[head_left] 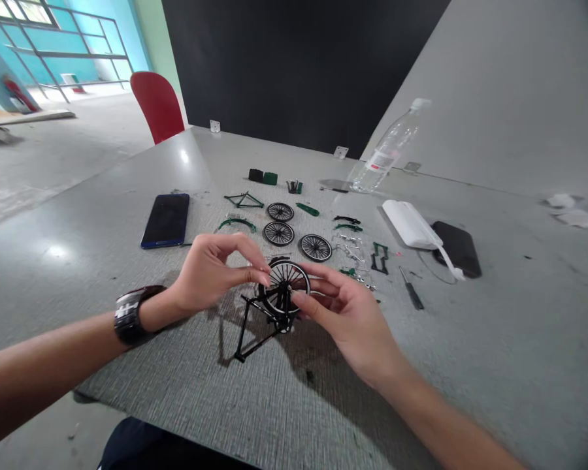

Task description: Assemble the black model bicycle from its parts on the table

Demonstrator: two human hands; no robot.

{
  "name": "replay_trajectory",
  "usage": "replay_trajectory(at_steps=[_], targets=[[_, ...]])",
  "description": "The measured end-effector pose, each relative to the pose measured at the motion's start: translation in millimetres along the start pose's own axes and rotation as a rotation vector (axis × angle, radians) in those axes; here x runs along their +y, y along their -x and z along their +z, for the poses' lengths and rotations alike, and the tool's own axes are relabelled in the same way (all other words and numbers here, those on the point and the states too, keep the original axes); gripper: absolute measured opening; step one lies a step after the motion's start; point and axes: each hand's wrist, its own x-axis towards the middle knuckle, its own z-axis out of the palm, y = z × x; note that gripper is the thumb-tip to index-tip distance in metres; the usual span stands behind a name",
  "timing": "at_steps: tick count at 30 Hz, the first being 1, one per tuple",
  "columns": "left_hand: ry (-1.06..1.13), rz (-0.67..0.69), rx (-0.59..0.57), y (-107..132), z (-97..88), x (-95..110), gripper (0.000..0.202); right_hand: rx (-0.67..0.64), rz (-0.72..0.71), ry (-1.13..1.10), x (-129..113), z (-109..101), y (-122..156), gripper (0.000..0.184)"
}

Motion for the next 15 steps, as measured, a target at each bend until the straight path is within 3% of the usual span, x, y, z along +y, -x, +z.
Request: replay_trajectory(at_steps=[5, 10, 15], targets=[[-0.162, 0.090, -0.118, 1.6, 0.1, 4.5, 0.010, -0.013, 0.020, 0.044, 0.6, 1.6, 0.2, 0.047], [0.027, -0.021, -0.035, 1.4, 0.8, 1.4, 0.006, -0.009, -0.004, 0.019, 0.1, 1.5, 0.0, 0.043], [0.071, -0.016, -0.020, 2.3, 0.2, 1.6, 0.016, -0.018, -0.017, 0.042, 0.8, 2.2, 0.2, 0.042]])
